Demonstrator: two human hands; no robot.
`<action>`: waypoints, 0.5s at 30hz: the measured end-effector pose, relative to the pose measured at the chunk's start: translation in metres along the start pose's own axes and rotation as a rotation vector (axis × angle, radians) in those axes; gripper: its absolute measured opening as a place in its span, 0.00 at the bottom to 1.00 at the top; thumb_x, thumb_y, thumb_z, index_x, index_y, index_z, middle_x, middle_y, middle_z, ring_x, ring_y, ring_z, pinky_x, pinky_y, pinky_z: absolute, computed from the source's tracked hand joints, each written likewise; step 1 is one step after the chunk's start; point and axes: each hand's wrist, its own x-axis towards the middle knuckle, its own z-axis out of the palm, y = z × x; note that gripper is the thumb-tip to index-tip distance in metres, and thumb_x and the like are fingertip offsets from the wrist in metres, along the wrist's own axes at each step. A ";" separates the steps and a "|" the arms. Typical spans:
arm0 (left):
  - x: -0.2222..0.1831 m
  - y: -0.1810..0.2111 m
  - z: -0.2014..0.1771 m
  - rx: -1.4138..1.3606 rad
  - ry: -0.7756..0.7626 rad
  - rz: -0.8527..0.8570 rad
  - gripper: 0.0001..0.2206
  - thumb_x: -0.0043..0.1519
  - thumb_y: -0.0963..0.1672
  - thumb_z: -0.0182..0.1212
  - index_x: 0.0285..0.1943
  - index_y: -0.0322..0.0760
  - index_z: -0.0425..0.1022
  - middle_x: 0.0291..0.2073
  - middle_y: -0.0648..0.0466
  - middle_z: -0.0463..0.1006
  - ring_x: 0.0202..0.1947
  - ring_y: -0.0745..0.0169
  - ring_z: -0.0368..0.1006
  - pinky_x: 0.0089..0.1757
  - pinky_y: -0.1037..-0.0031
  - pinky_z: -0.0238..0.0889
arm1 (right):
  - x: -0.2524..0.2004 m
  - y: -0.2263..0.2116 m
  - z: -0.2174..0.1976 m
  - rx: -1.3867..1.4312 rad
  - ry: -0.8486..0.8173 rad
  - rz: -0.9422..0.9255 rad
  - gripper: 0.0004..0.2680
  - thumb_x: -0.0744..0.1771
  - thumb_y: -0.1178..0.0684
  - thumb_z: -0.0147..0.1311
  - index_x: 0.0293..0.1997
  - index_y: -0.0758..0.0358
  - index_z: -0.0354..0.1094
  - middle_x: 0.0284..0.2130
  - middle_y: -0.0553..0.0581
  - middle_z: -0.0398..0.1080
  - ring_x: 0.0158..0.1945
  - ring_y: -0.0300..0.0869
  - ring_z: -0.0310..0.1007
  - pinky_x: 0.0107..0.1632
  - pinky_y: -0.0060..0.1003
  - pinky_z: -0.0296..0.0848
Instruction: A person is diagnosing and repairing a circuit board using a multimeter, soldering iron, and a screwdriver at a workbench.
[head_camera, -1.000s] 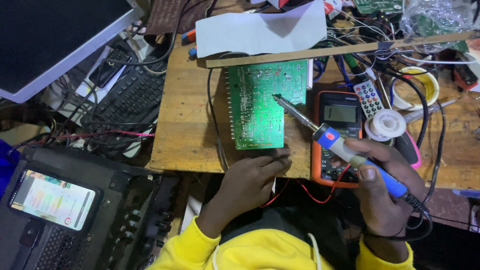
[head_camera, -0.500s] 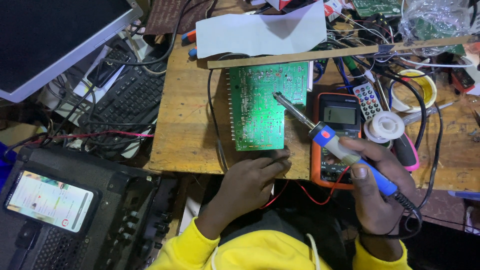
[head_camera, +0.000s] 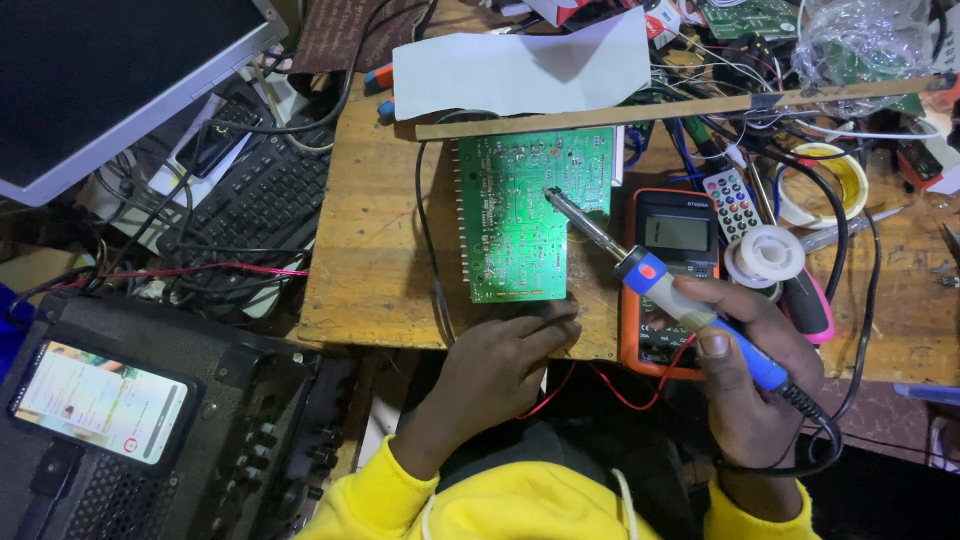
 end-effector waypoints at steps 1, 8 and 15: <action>-0.001 -0.001 0.002 -0.003 0.008 -0.002 0.23 0.61 0.39 0.60 0.67 0.43 0.79 0.62 0.51 0.82 0.47 0.40 0.81 0.39 0.54 0.72 | 0.000 0.000 0.000 0.027 0.001 0.005 0.17 0.72 0.45 0.47 0.59 0.70 0.72 0.53 0.67 0.79 0.51 0.50 0.84 0.58 0.37 0.79; 0.000 0.001 0.002 0.022 0.037 0.002 0.22 0.61 0.40 0.60 0.67 0.44 0.79 0.60 0.51 0.84 0.43 0.39 0.81 0.36 0.52 0.71 | -0.002 0.002 0.003 0.117 0.031 0.036 0.17 0.72 0.45 0.50 0.59 0.69 0.72 0.50 0.66 0.79 0.46 0.48 0.84 0.55 0.35 0.80; -0.001 -0.001 0.003 0.003 0.034 0.019 0.25 0.59 0.39 0.60 0.69 0.42 0.77 0.68 0.53 0.79 0.50 0.43 0.82 0.42 0.56 0.74 | -0.001 0.003 0.002 0.011 0.036 0.005 0.19 0.72 0.41 0.47 0.59 0.69 0.72 0.54 0.67 0.78 0.54 0.49 0.81 0.61 0.38 0.76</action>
